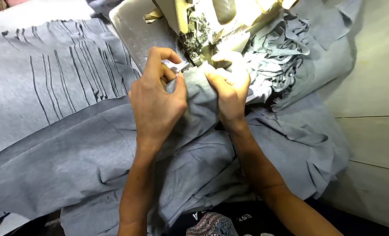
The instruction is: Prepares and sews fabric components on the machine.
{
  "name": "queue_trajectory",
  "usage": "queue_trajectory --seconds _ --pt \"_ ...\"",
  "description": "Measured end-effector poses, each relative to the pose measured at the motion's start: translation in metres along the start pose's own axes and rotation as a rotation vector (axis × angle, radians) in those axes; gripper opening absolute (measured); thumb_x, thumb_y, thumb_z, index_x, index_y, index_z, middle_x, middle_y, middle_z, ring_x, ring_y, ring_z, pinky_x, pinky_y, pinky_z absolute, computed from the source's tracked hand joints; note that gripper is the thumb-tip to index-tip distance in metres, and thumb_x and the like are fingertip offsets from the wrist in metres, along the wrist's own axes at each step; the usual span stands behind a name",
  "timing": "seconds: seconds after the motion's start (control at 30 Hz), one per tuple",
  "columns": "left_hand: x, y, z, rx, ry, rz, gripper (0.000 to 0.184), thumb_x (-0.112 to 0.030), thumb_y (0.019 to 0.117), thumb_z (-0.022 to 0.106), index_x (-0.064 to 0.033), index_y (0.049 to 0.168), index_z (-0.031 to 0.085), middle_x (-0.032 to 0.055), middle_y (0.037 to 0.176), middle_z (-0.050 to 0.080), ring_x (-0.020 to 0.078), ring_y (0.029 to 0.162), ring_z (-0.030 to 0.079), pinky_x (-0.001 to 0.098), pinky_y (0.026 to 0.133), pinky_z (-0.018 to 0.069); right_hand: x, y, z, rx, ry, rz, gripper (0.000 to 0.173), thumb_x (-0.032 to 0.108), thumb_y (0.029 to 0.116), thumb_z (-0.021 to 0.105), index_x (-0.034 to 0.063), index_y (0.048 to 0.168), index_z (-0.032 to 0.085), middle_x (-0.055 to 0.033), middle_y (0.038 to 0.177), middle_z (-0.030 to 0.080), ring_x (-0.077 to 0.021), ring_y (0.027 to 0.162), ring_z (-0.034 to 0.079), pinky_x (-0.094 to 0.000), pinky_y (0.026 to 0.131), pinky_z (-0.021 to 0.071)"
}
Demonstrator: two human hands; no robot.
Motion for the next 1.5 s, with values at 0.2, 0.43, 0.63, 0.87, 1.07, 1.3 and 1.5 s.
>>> queue_trajectory --seconds 0.2,0.43,0.63,0.87,1.07,1.3,1.5 --pt "0.0 0.005 0.002 -0.038 0.021 -0.008 0.026 -0.012 0.0946 0.06 -0.0136 0.121 0.058 -0.0012 0.068 0.057 0.0117 0.046 0.047 0.026 0.039 0.0338 0.0 0.004 0.009 -0.046 -0.003 -0.013 0.006 0.003 0.0955 0.06 0.0052 0.101 0.058 0.0023 0.051 0.03 -0.006 0.038 0.027 -0.0189 0.036 0.0291" --pt "0.009 0.027 0.008 -0.093 0.12 0.005 0.022 -0.014 0.0917 0.057 -0.019 0.108 0.072 -0.0043 0.076 0.065 0.0091 0.067 0.059 0.0324 0.059 0.0449 -0.01 0.031 0.021 -0.129 0.022 -0.177 0.005 -0.004 0.0898 0.064 -0.0004 0.093 0.066 -0.0057 0.079 0.06 -0.0102 0.062 0.053 -0.0239 0.056 0.0463" --pt "0.011 0.03 0.007 -0.106 0.127 0.007 0.022 -0.015 0.0928 0.057 -0.0216 0.104 0.076 -0.0049 0.083 0.07 0.0077 0.073 0.063 0.0318 0.064 0.0468 -0.012 0.034 0.023 -0.152 0.001 -0.191 0.011 -0.004 0.0895 0.064 -0.0013 0.097 0.071 -0.009 0.094 0.07 -0.0122 0.081 0.065 -0.0257 0.068 0.0546" --pt "-0.001 0.008 0.0 -0.081 0.158 -0.031 0.021 -0.016 0.0976 0.061 -0.0129 0.118 0.064 0.0022 0.075 0.061 0.016 0.057 0.055 0.0337 0.049 0.0425 -0.007 0.017 0.012 -0.086 -0.024 -0.097 0.007 0.004 0.0965 0.064 0.0017 0.103 0.065 0.0 0.061 0.049 -0.0078 0.045 0.038 -0.0225 0.042 0.0347" --pt "0.013 -0.024 -0.034 -0.009 0.128 -0.121 0.041 -0.037 0.0989 0.067 -0.0153 0.132 0.059 0.0047 0.093 0.068 0.0171 0.076 0.065 0.0373 0.064 0.0535 0.002 -0.019 -0.019 0.039 -0.186 0.062 0.014 0.021 0.1032 0.062 0.0123 0.114 0.061 0.0019 0.058 0.049 -0.0073 0.042 0.039 -0.0203 0.037 0.0331" --pt "0.049 -0.033 -0.045 -0.129 -0.078 -0.178 0.014 -0.021 0.0916 0.078 -0.0095 0.098 0.074 -0.0034 0.089 0.073 0.0013 0.077 0.068 0.0194 0.071 0.0578 -0.012 -0.034 -0.041 0.099 -0.324 -0.01 0.013 0.022 0.0967 0.073 0.0107 0.103 0.074 0.0036 0.079 0.067 -0.0035 0.059 0.054 -0.0186 0.051 0.0441" --pt "0.046 -0.026 -0.044 -0.198 0.049 -0.109 0.017 -0.021 0.1003 0.066 -0.0079 0.095 0.075 -0.0014 0.085 0.072 -0.0017 0.075 0.065 0.0166 0.069 0.0524 -0.015 -0.032 -0.042 0.103 -0.298 -0.002 0.012 0.021 0.0912 0.079 0.0121 0.097 0.073 0.005 0.078 0.068 -0.0021 0.057 0.054 -0.0175 0.051 0.0441"
Point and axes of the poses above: each hand's wrist, its own y-axis towards the middle knuckle, its own z-axis out of the palm, x = y × z, the point moved 1 cm from there along y, towards the middle knuckle
